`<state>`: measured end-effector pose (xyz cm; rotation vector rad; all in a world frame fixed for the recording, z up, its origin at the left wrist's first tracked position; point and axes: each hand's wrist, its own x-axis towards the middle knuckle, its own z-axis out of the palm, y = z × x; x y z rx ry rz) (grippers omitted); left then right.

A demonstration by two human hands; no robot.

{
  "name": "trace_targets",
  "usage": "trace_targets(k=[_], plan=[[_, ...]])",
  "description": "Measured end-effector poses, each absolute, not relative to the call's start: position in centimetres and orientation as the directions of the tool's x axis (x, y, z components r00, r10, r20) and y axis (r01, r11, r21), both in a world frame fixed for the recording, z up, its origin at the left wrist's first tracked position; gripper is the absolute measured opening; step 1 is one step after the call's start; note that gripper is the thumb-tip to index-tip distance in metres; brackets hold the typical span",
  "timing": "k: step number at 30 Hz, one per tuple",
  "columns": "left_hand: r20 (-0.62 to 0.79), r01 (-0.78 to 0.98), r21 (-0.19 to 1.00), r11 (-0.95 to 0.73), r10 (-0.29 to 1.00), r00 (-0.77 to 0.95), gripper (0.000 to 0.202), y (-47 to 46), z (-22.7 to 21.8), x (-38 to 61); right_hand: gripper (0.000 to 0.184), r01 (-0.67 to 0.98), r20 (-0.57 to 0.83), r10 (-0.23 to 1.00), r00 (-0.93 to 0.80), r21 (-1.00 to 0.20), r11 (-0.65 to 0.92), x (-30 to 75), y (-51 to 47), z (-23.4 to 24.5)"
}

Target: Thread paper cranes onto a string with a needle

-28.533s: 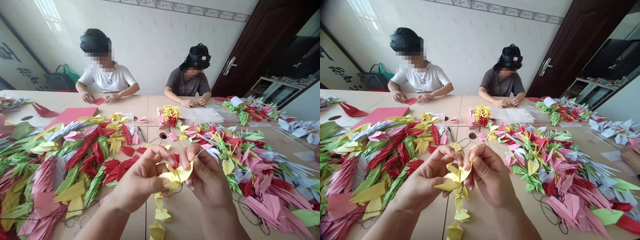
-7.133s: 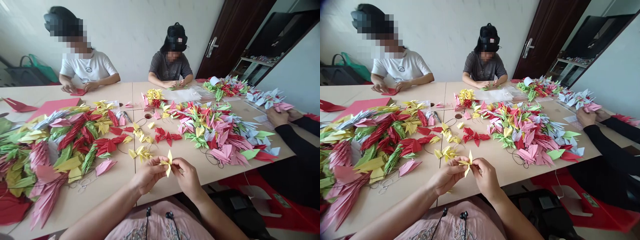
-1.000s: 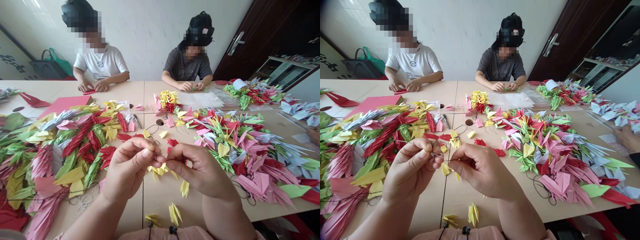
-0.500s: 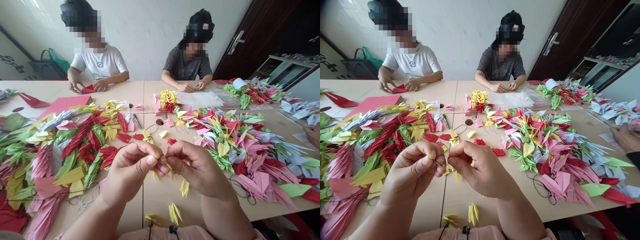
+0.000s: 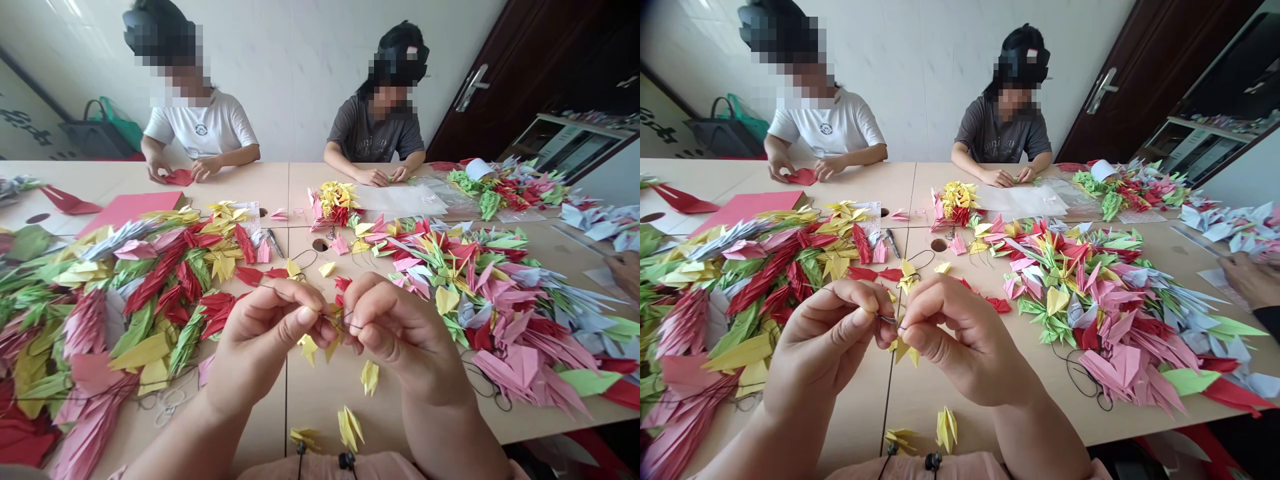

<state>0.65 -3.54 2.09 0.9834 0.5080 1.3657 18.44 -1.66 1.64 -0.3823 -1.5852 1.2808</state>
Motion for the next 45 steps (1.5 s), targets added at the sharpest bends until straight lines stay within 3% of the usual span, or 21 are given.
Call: trace_targets(k=[8, 14, 18, 21, 24, 28, 30, 34, 40, 42, 45], plan=[[0.214, -0.622, 0.78, -0.073, 0.965, 0.155, 0.006, -3.5, 2.3, 0.7, 0.006, -0.187, 0.532, 0.747, -0.397, -0.844, 0.502, 18.7, -1.5, 1.8], [0.194, -0.665, 0.747, -0.005, 0.958, 0.211, 0.008, -3.3, 2.3, 0.6, 0.015, -0.513, 0.555, 0.689, -0.465, -0.804, 0.301, 18.2, -2.1, 1.4], [0.203, -0.652, 0.758, -0.021, 0.957, 0.205, 0.008, -3.4, 2.1, 0.6, 0.011, -0.525, 0.508, 0.728, -0.461, -0.817, 0.238, 18.0, -2.1, 1.6], [0.262, -0.555, 0.82, -0.143, 0.955, 0.141, 0.011, -3.7, 1.7, 0.6, 0.007, -0.47, 0.474, 0.762, -0.442, -0.845, 0.254, 18.0, -2.0, 1.9], [0.362, -0.347, 0.881, -0.322, 0.93, 0.057, 0.014, -3.8, 1.4, 0.6, 0.004, -0.352, 0.403, 0.827, -0.392, -0.896, 0.27, 17.9, -1.9, 1.8], [0.477, -0.072, 0.877, -0.474, 0.879, 0.015, 0.015, -3.8, 1.5, 0.6, 0.012, -0.203, 0.333, 0.871, -0.361, -0.94, 0.275, 17.5, -1.9, 1.8], [0.485, -0.002, 0.875, -0.485, 0.874, 0.028, 0.015, -3.9, 1.8, 0.6, 0.005, -0.119, 0.351, 0.856, -0.378, -0.936, 0.331, 17.5, -2.1, 2.0], [0.437, 0.048, 0.895, -0.443, 0.894, 0.102, 0.011, -3.9, 2.3, 0.9, 0.007, -0.024, 0.386, 0.853, -0.352, -0.915, 0.403, 17.9, -2.7, 2.1], [0.33, 0.063, 0.931, -0.359, 0.904, 0.273, 0.008, -3.4, 2.1, 1.2, 0.01, -0.066, 0.314, 0.931, -0.185, -0.949, 0.307, 21.2, -4.0, -0.4], [0.258, 0.149, 0.917, -0.371, 0.834, 0.488, 0.011, -3.4, 1.8, 1.5, 0.011, -0.079, 0.279, 0.955, -0.104, -0.959, 0.272, 22.9, -4.6, -1.4], [0.026, 0.286, 0.828, -0.483, 0.543, 0.839, 0.015, -4.0, 0.3, 2.7, 0.015, -0.094, 0.213, 0.977, 0.018, -0.972, 0.214, 25.4, -5.4, -2.4]])
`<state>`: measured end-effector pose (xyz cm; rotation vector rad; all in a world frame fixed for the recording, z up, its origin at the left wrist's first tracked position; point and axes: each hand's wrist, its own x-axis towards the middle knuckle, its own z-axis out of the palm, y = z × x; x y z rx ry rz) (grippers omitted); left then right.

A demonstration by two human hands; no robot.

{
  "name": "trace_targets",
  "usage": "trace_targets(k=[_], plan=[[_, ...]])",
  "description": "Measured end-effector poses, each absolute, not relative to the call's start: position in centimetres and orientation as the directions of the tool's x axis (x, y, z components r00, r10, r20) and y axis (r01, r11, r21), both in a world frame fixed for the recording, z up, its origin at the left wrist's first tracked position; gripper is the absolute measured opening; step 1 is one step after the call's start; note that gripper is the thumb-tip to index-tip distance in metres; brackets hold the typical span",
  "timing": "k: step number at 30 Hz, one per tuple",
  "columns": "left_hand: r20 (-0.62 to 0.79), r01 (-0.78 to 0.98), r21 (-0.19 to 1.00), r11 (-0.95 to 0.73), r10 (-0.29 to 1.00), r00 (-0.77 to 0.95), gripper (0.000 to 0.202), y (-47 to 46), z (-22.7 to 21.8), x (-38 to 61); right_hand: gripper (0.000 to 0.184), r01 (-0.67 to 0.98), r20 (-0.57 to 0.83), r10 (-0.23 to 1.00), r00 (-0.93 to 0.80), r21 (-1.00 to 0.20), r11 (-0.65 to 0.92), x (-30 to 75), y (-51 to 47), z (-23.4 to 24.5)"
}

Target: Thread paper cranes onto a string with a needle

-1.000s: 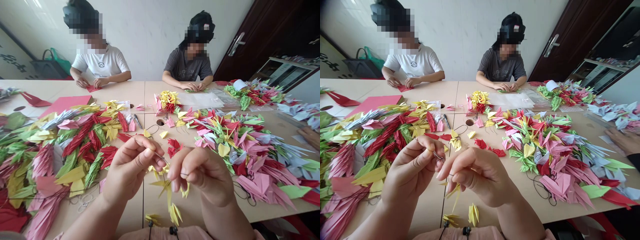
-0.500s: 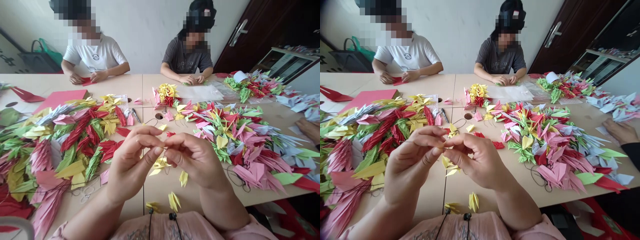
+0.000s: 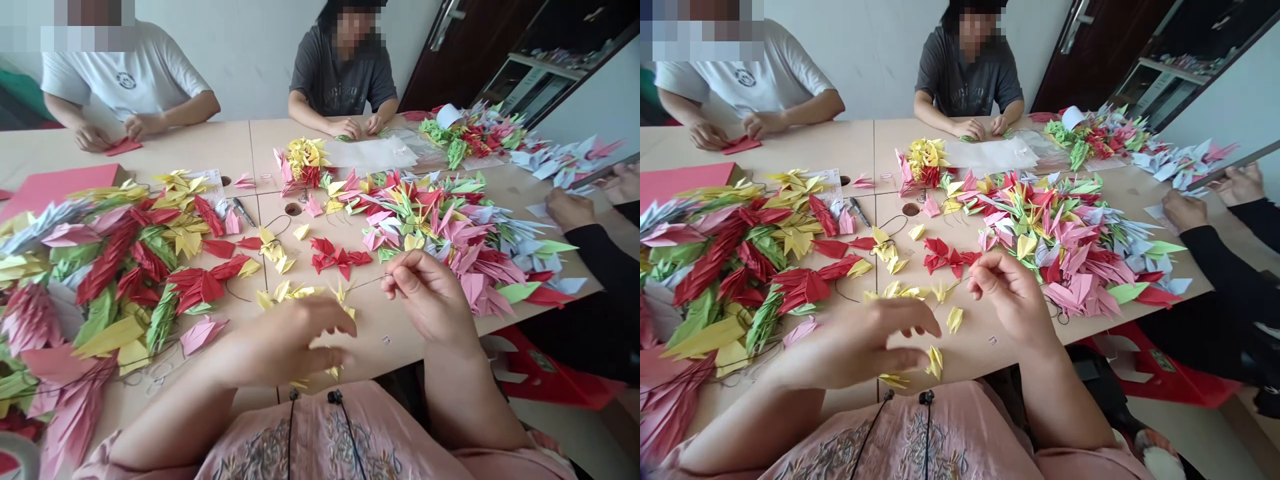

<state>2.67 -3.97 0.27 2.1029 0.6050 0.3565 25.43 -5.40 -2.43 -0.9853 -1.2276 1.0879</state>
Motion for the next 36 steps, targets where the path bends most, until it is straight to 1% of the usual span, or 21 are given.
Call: trace_targets(k=[1, 2, 3, 4, 6, 8, 11, 15, 17, 19, 20, 21, 22, 23, 24, 25, 26, 28, 30, 34, 36], plan=[[-0.074, 0.325, 0.78, -0.535, 0.437, 0.896, 0.025, -4.4, -0.6, 3.3, 0.017, -0.106, 0.194, 0.979, 0.056, -0.974, 0.199, 26.1, -5.6, -2.6], [-0.154, 0.365, 0.735, -0.572, 0.383, 0.911, 0.035, -4.9, -1.5, 3.9, 0.02, -0.12, 0.179, 0.98, 0.09, -0.975, 0.189, 26.7, -5.9, -2.8], [-0.237, 0.419, 0.683, -0.599, 0.361, 0.902, 0.039, -5.4, -2.5, 4.5, 0.022, -0.133, 0.168, 0.978, 0.12, -0.974, 0.184, 27.2, -6.0, -2.9], [-0.3, 0.472, 0.626, -0.62, 0.367, 0.88, 0.036, -5.9, -3.5, 5.0, 0.024, -0.143, 0.164, 0.976, 0.146, -0.972, 0.185, 27.6, -6.2, -3.0], [-0.326, 0.497, 0.605, -0.622, 0.376, 0.867, 0.027, -6.7, -5.3, 5.7, 0.025, -0.15, 0.163, 0.97, 0.183, -0.97, 0.191, 28.1, -6.4, -3.2], [-0.318, 0.504, 0.62, -0.602, 0.394, 0.862, 0.019, -6.9, -6.5, 5.8, 0.026, -0.158, 0.16, 0.965, 0.21, -0.968, 0.195, 28.4, -6.5, -3.3], [-0.262, 0.498, 0.682, -0.536, 0.456, 0.851, 0.016, -6.4, -7.1, 5.3, 0.026, -0.173, 0.159, 0.962, 0.221, -0.964, 0.199, 28.5, -6.5, -3.1], [-0.144, 0.433, 0.804, -0.408, 0.572, 0.807, 0.019, -4.6, -6.1, 4.1, 0.026, -0.178, 0.173, 0.969, 0.176, -0.963, 0.204, 27.5, -6.3, -2.2], [-0.091, 0.383, 0.862, -0.333, 0.641, 0.762, 0.016, -3.4, -4.9, 3.3, 0.025, -0.18, 0.209, 0.97, 0.125, -0.957, 0.229, 26.6, -6.0, -1.5], [-0.024, 0.316, 0.909, -0.271, 0.724, 0.69, 0.013, -2.4, -3.2, 2.6, 0.02, -0.197, 0.268, 0.962, 0.059, -0.941, 0.274, 25.3, -5.6, -0.7], [0.021, 0.246, 0.943, -0.225, 0.778, 0.628, 0.015, -2.0, -2.3, 2.3, 0.016, -0.212, 0.3, 0.954, 0.022, -0.931, 0.297, 24.6, -5.4, -0.3], [0.068, 0.134, 0.977, -0.165, 0.839, 0.54, 0.017, -1.7, -1.3, 2.0, 0.012, -0.226, 0.33, 0.944, -0.017, -0.921, 0.318, 23.9, -5.2, 0.2], [0.092, -0.061, 0.995, -0.073, 0.906, 0.413, 0.017, -1.6, -0.3, 1.7, 0.009, -0.237, 0.356, 0.933, -0.053, -0.912, 0.335, 23.1, -5.1, 0.7], [0.081, -0.261, 0.965, 0.002, 0.948, 0.308, 0.017, -1.6, 0.7, 1.5, 0.007, -0.239, 0.379, 0.921, -0.089, -0.906, 0.349, 22.3, -4.9, 1.2], [0.058, -0.431, 0.901, 0.049, 0.971, 0.233, 0.017, -1.6, 1.5, 1.3, 0.006, -0.237, 0.402, 0.907, -0.122, -0.899, 0.367, 21.5, -4.7, 1.7], [0.037, -0.546, 0.834, 0.078, 0.98, 0.197, 0.017, -1.8, 2.2, 1.1, 0.006, -0.232, 0.424, 0.893, -0.149, -0.893, 0.386, 20.8, -4.5, 2.1], [0.026, -0.608, 0.788, 0.097, 0.981, 0.19, 0.016, -2.0, 2.7, 0.9, 0.006, -0.225, 0.443, 0.88, -0.172, -0.887, 0.403, 20.1, -4.4, 2.5], [0.026, -0.664, 0.739, 0.116, 0.979, 0.2, 0.014, -2.5, 3.3, 0.6, 0.005, -0.208, 0.47, 0.858, -0.208, -0.878, 0.431, 18.9, -4.0, 3.0], [0.033, -0.676, 0.726, 0.128, 0.975, 0.221, 0.013, -2.9, 3.3, 0.2, 0.006, -0.193, 0.492, 0.838, -0.236, -0.869, 0.456, 18.0, -3.6, 3.2], [0.063, -0.64, 0.761, 0.103, 0.971, 0.231, 0.015, -3.1, 2.8, 0.0, 0.009, -0.12, 0.507, 0.814, -0.283, -0.861, 0.494, 17.1, -2.8, 2.9], [0.086, -0.646, 0.76, 0.076, 0.973, 0.215, 0.012, -3.0, 2.7, 0.0, 0.009, -0.073, 0.504, 0.81, -0.299, -0.859, 0.507, 17.0, -2.6, 2.7]])
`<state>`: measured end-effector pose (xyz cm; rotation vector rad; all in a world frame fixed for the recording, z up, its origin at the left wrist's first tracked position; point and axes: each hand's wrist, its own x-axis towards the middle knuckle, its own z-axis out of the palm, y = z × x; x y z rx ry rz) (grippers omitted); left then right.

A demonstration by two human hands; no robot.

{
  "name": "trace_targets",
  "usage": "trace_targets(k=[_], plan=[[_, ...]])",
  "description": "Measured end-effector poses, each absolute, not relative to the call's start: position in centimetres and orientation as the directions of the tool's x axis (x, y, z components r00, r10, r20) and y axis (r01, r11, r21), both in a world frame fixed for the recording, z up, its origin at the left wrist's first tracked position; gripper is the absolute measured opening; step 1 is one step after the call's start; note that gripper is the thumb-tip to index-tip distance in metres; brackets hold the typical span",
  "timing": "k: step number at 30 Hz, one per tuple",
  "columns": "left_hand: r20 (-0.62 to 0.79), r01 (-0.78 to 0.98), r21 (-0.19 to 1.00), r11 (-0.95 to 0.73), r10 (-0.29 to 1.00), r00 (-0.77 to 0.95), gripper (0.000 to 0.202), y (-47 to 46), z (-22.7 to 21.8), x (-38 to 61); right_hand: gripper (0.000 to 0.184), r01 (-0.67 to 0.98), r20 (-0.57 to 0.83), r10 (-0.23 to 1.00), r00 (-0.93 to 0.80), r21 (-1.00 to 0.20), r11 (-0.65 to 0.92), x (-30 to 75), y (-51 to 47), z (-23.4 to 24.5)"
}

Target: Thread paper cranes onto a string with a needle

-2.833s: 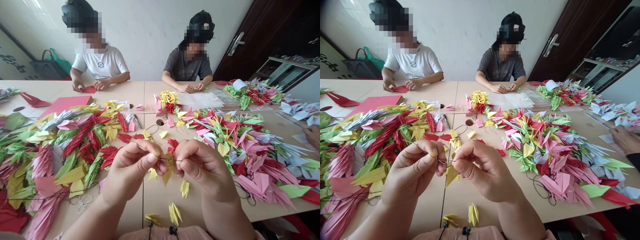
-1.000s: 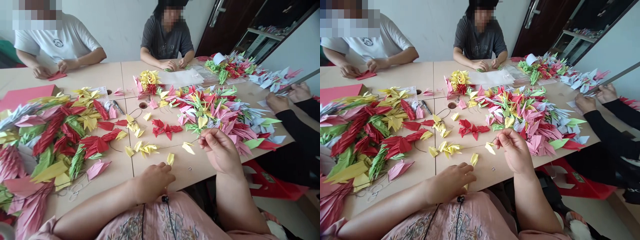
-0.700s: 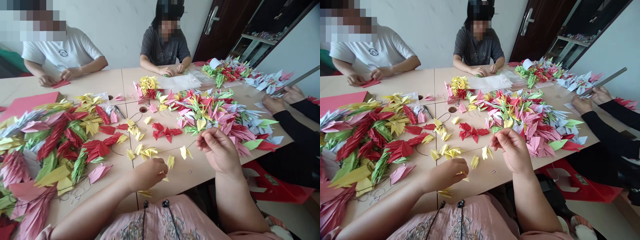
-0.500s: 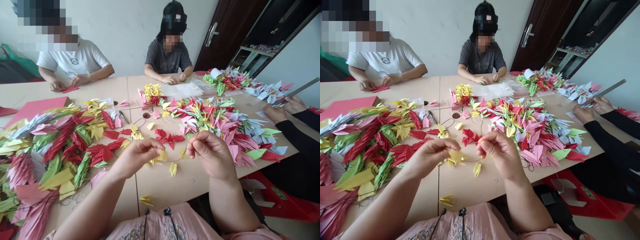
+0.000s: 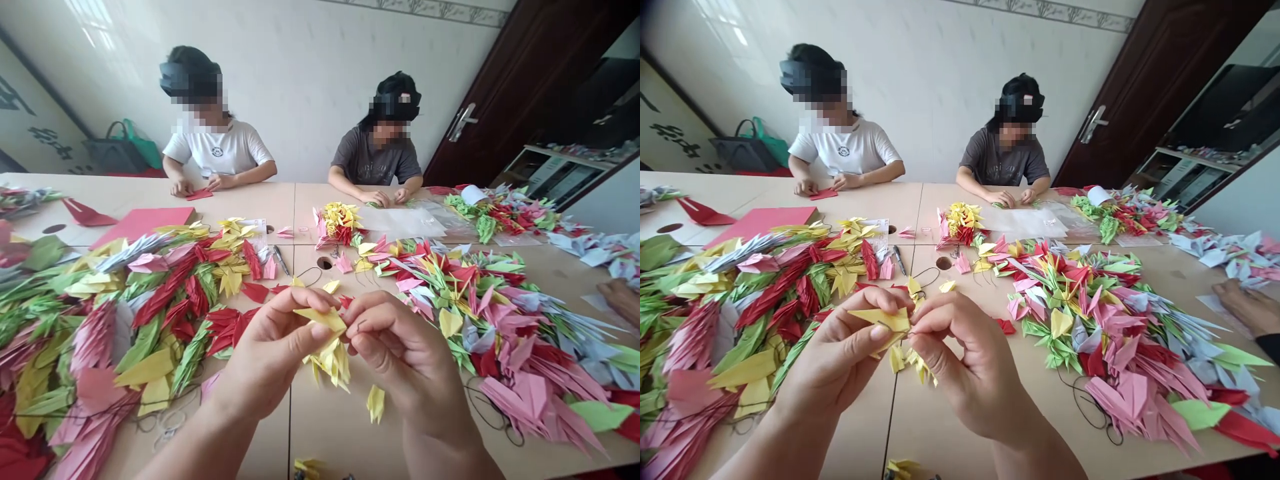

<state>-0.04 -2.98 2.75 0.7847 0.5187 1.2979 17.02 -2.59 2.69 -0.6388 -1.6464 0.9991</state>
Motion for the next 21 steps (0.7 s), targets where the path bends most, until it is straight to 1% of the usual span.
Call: trace_targets(k=[3, 5, 8, 11, 16, 21], plan=[[0.066, -0.693, 0.711, 0.124, 0.968, 0.241, 0.004, -2.7, 2.9, -0.2, 0.01, -0.027, 0.501, 0.809, -0.307, -0.854, 0.519, 17.3, -2.4, 2.6], [0.016, -0.728, 0.657, 0.195, 0.962, 0.272, 0.006, -2.5, 3.1, -0.5, 0.011, 0.022, 0.503, 0.812, -0.296, -0.846, 0.532, 17.5, -2.4, 2.6], [-0.026, -0.774, 0.56, 0.295, 0.94, 0.339, 0.009, -2.5, 3.3, -0.8, 0.017, 0.131, 0.559, 0.79, -0.251, -0.789, 0.6, 17.7, -2.5, 2.7], [-0.027, -0.801, 0.468, 0.374, 0.912, 0.41, 0.016, -2.7, 3.5, -0.9, 0.024, 0.199, 0.626, 0.747, -0.224, -0.721, 0.664, 17.7, -2.6, 2.7], [-0.002, -0.83, 0.379, 0.409, 0.897, 0.441, 0.017, -2.8, 3.6, -0.9, 0.024, 0.281, 0.634, 0.743, -0.213, -0.689, 0.668, 17.9, -3.0, 2.6], [-0.012, -0.855, 0.297, 0.426, 0.897, 0.442, 0.018, -2.7, 3.5, -1.2, 0.024, 0.294, 0.641, 0.735, -0.221, -0.675, 0.677, 18.3, -3.2, 2.8]])
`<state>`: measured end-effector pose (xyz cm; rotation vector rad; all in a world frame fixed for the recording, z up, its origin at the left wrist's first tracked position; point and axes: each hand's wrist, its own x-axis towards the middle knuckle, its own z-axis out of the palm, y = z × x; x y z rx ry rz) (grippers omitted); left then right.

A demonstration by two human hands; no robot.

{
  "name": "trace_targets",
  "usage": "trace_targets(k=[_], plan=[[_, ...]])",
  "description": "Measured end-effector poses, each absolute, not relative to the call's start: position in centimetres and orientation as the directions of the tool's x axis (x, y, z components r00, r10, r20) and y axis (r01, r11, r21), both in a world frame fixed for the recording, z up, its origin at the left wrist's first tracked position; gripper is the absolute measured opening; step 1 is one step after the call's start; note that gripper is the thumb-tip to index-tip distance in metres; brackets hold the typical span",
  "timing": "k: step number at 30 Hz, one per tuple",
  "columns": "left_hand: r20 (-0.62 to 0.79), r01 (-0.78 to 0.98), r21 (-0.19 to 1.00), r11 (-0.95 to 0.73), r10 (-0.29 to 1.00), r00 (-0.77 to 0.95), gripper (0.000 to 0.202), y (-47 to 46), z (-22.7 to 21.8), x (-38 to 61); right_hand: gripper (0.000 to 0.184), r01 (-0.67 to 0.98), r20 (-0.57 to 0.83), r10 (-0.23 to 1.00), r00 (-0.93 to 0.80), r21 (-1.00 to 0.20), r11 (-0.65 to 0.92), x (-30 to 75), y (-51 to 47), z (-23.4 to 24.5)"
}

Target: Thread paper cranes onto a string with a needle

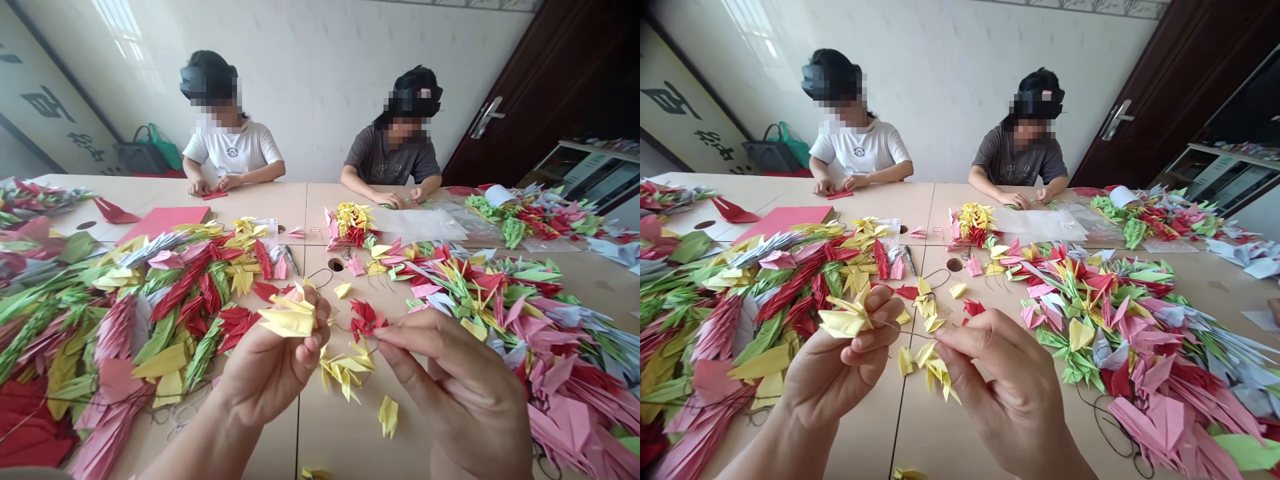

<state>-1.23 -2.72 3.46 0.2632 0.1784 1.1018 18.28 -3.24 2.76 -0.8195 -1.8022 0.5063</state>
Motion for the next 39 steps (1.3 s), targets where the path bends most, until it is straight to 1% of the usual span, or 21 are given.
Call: trace_targets(k=[5, 11, 16, 20, 27, 34, 39], plan=[[-0.04, -0.861, 0.261, 0.437, 0.896, 0.443, 0.017, -2.74, 3.4, -1.43, 0.024, 0.306, 0.647, 0.727, -0.23, -0.661, 0.685, 18.32, -3.23, 3.02], [-0.041, -0.854, 0.286, 0.435, 0.896, 0.443, 0.015, -2.59, 3.34, -1.16, 0.024, 0.308, 0.644, 0.723, -0.251, -0.654, 0.69, 18.46, -3.26, 2.95], [-0.012, -0.85, 0.322, 0.418, 0.899, 0.437, 0.015, -2.69, 3.3, -1.04, 0.025, 0.317, 0.634, 0.733, -0.248, -0.661, 0.68, 18.48, -3.28, 2.78], [-0.012, -0.849, 0.31, 0.427, 0.895, 0.446, 0.013, -2.86, 3.18, -1.08, 0.023, 0.338, 0.635, 0.729, -0.255, -0.648, 0.683, 18.48, -3.31, 2.76], [-0.013, -0.839, 0.286, 0.462, 0.878, 0.479, 0.014, -2.99, 3.39, -0.83, 0.023, 0.332, 0.621, 0.743, -0.25, -0.666, 0.669, 18.53, -3.57, 2.92], [-0.028, -0.843, 0.315, 0.436, 0.892, 0.451, 0.014, -3.02, 3.7, -0.78, 0.02, 0.314, 0.609, 0.759, -0.23, -0.692, 0.65, 18.49, -3.94, 3.32], [-0.049, -0.851, 0.354, 0.389, 0.916, 0.398, 0.017, -3.05, 3.9, -0.63, 0.022, 0.306, 0.609, 0.753, -0.249, -0.689, 0.657, 18.6, -3.97, 3.25]])
